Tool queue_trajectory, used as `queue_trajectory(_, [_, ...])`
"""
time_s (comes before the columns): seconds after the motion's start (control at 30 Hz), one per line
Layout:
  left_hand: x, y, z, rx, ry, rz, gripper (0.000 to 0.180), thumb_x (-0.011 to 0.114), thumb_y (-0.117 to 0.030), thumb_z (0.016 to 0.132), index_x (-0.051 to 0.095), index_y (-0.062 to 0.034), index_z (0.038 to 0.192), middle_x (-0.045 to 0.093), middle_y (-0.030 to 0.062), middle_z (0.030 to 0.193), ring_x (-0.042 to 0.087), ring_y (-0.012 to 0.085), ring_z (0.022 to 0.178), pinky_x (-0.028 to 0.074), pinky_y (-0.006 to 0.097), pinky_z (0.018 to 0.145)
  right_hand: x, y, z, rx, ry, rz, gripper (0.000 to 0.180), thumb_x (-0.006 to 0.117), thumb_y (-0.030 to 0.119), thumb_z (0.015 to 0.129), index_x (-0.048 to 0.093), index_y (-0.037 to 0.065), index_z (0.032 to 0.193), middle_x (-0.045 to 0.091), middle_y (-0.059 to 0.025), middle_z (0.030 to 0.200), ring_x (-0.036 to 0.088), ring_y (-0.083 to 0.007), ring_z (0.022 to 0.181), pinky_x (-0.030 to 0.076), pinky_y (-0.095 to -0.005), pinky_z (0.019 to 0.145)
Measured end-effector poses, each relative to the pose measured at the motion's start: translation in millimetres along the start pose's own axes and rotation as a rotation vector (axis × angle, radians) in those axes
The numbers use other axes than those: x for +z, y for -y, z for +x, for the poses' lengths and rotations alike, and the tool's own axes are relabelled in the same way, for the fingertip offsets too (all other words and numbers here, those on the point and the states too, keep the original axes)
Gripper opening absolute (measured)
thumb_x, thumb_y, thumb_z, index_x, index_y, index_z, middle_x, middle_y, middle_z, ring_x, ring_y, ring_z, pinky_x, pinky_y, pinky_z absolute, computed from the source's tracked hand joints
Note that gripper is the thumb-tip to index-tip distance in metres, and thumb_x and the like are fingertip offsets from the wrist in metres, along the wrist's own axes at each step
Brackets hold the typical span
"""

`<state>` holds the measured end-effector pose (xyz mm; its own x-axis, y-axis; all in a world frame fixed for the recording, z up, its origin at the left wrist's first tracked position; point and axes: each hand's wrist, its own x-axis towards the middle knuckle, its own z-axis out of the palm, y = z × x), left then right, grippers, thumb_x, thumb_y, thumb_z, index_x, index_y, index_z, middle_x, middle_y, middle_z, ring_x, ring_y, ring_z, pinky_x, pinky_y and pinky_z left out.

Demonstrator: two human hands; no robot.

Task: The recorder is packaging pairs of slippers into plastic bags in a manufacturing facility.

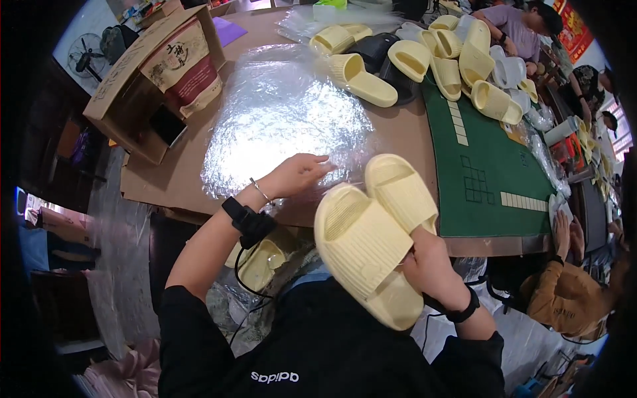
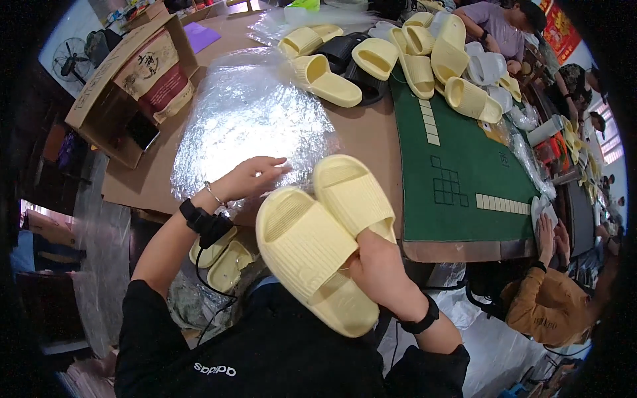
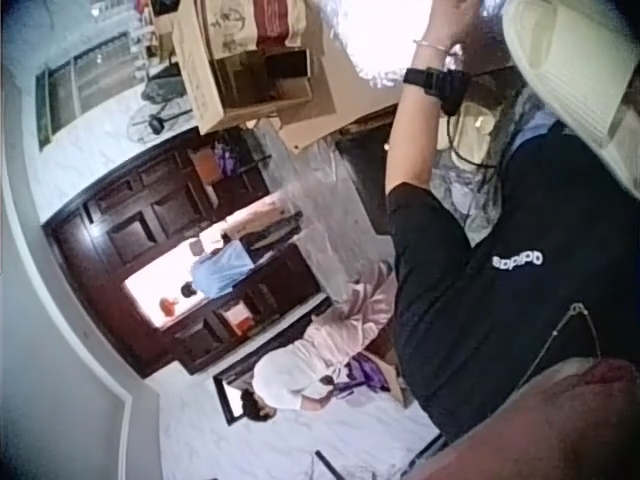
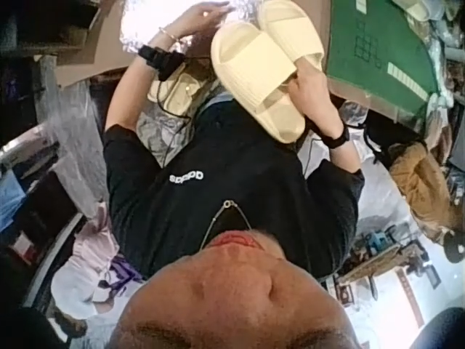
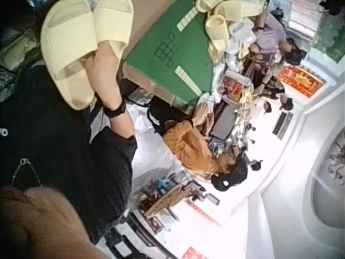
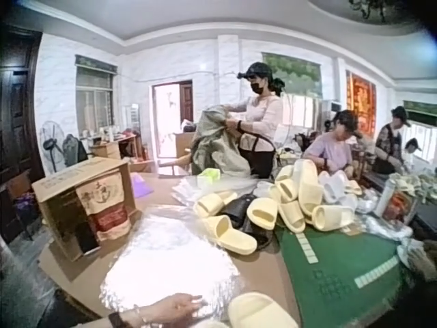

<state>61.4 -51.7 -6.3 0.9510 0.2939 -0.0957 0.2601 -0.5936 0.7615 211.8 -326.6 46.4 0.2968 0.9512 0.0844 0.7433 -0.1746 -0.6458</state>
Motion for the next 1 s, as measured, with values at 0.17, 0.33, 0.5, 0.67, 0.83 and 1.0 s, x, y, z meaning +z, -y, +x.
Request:
queue_trajectory(0.17, [13.9,15.1,-22.6,0.398,-0.110,0.756,0.048,0.051,-0.020,0.086,0.039,-0.0078,0.131,0.039,0.0200,0.133,0.037,0.0383,0.122,0.034,0.038,0.101,-16.3,-28.9,-17.0,0.126,-0.168,-0.084,0.009,0.050,-0.003,0.071,0.048,-0.003,0.079,0.053,-0.0246,0.067,0.054,-0.0438,0.067,0.043,-0.0452,0.057])
queue_trajectory(0.33, [22.0,10.3,-30.9,0.013,-0.246,0.561,0.047,0.051,-0.014,0.082,0.043,-0.0081,0.128,0.043,0.0178,0.130,0.038,0.0356,0.122,0.035,0.039,0.100,-18.1,-33.1,-26.3,0.182,-0.107,-0.084,0.010,0.053,0.000,0.073,0.047,-0.003,0.080,0.054,-0.0241,0.069,0.054,-0.0435,0.069,0.043,-0.0451,0.057])
queue_trajectory(0.5, [21.8,18.3,-20.1,0.081,-0.343,0.484,0.033,0.047,-0.015,0.086,0.051,-0.0035,0.117,0.053,0.0181,0.118,0.047,0.0351,0.110,0.038,0.039,0.096,-1.2,-17.6,-13.5,0.093,0.046,-0.023,0.017,0.056,0.008,0.075,0.050,-0.004,0.085,0.057,-0.0256,0.076,0.057,-0.0420,0.073,0.046,-0.0452,0.063])
queue_trajectory(0.67, [13.6,8.0,-13.3,0.106,-0.351,0.354,0.034,0.043,-0.015,0.090,0.050,-0.0012,0.119,0.053,0.0187,0.118,0.047,0.0357,0.109,0.036,0.039,0.097,22.5,7.3,15.6,0.089,0.280,-0.013,0.021,0.052,0.011,0.080,0.051,-0.004,0.095,0.059,-0.0249,0.081,0.057,-0.0424,0.077,0.047,-0.0446,0.067])
queue_trajectory(0.83, [6.5,-15.0,-20.7,0.173,-0.235,0.228,0.037,0.040,-0.016,0.093,0.045,-0.0016,0.126,0.047,0.0171,0.127,0.040,0.0347,0.119,0.029,0.039,0.103,37.4,18.0,45.2,0.028,0.214,-0.109,0.017,0.052,0.012,0.077,0.049,-0.004,0.081,0.058,-0.0232,0.076,0.058,-0.0390,0.072,0.046,-0.0454,0.067])
queue_trajectory(1.0, [10.9,-61.8,-34.2,0.152,-0.145,0.313,0.039,0.039,-0.016,0.092,0.041,-0.0052,0.130,0.040,0.0154,0.134,0.031,0.0339,0.127,0.021,0.044,0.106,54.4,30.0,75.6,0.005,0.149,-0.178,0.013,0.050,0.010,0.078,0.050,-0.003,0.081,0.059,-0.0213,0.078,0.059,-0.0359,0.072,0.047,-0.0438,0.064])
